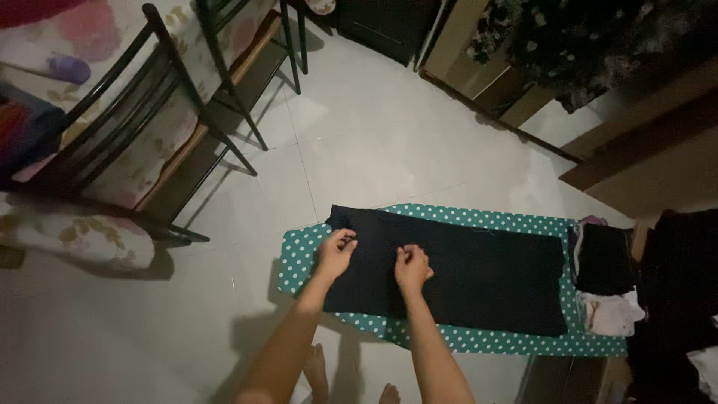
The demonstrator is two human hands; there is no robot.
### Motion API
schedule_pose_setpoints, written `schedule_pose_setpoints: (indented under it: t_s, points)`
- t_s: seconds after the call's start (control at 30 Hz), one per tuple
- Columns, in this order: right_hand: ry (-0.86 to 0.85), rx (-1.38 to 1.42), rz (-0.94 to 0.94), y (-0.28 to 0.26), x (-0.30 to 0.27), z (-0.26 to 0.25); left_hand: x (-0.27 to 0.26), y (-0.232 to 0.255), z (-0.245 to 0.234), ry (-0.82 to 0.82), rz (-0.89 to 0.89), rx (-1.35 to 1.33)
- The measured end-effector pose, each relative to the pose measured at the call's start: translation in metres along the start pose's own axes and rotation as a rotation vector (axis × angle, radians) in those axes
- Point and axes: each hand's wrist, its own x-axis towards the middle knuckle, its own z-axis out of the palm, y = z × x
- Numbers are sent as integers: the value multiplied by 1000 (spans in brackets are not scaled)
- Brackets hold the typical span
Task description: The person folds items of clothing including a pair of shorts, a black t-shirt, and a pair of jeans by laying them on an ironing board, folding them into rectangles, and placing them on a pile of laundry.
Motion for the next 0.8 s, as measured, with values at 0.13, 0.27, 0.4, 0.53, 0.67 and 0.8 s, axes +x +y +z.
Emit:
schedule_pose_setpoints:
  t_s: [0.13, 0.27, 0.4, 0.53, 0.67, 0.8]
  points:
    - [234, 196, -52, 17, -5, 12, -4, 16, -12, 70, -93, 222]
    - [236, 128, -105, 17, -29, 19, -46, 33, -25, 80, -291, 439]
    - [256, 52, -160, 2, -64, 16, -96, 39, -24, 86, -347, 566]
    - [14, -195, -167, -3, -83, 9, -108, 16, -21, -82, -401, 783]
    - [132, -242, -244, -19, -92, 7, -117, -14, -26, 236, -79, 823]
    - [-141, 37, -566, -57, -133, -29, -108, -44, -34, 106, -277, 765]
